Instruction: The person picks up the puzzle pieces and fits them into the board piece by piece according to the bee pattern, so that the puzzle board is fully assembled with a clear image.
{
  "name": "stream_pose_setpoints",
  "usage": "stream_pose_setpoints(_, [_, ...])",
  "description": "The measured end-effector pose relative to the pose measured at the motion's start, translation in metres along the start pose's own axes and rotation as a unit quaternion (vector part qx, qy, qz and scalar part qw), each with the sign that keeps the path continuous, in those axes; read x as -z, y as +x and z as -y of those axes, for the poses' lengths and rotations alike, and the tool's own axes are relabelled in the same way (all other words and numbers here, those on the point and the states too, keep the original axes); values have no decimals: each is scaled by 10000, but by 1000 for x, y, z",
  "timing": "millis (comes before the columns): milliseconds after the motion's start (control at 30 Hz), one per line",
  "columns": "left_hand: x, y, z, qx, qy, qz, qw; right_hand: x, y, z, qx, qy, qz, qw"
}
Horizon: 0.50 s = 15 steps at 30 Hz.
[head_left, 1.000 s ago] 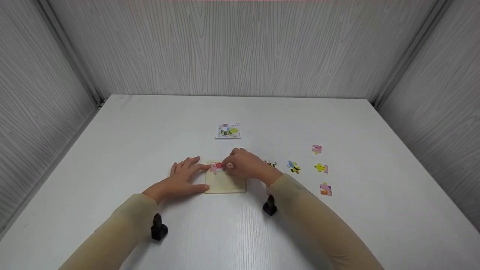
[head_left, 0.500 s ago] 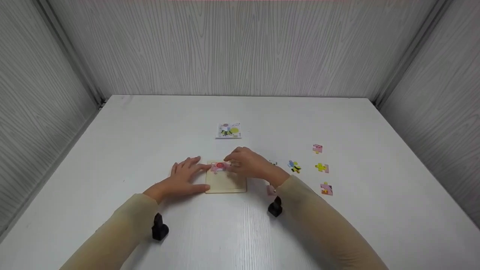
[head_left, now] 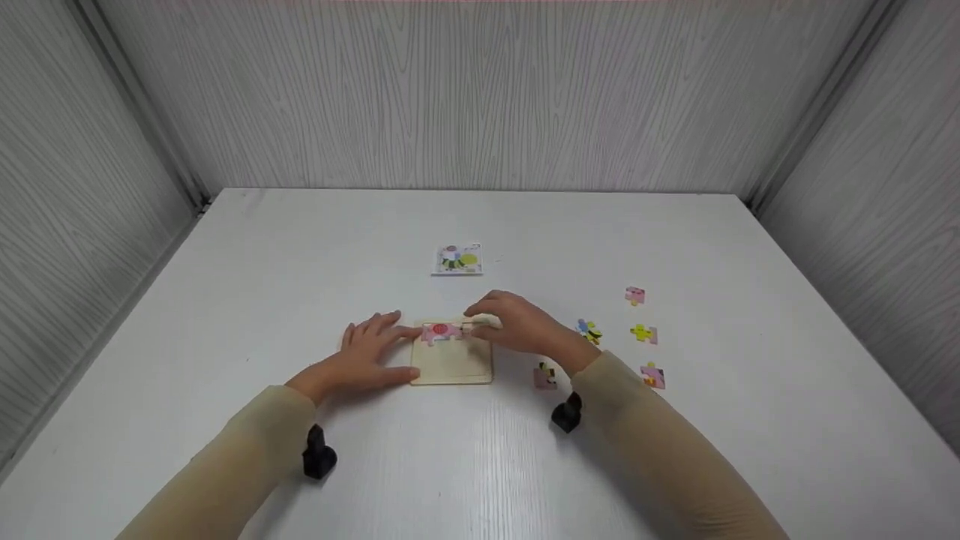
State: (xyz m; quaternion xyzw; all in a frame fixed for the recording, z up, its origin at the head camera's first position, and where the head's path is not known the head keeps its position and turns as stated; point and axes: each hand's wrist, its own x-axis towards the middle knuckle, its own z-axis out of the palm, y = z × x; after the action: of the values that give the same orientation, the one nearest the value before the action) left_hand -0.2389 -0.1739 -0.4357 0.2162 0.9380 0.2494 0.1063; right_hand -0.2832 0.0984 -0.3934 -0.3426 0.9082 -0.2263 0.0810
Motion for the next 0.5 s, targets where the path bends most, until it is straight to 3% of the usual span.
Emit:
stream_pose_setpoints(167, [0,0,-1,6,10,-21,10000,4,-8,-11,-135,133,-113,9998])
stream_pose_setpoints(400, [-1,-1,-2,39,30,-32,10000,12,-22,-29,132,403,-361,9984])
stream_pose_setpoints(500, [-1,0,-2,34,57,-42,10000,17,-28,-35,53,561,-410,9976])
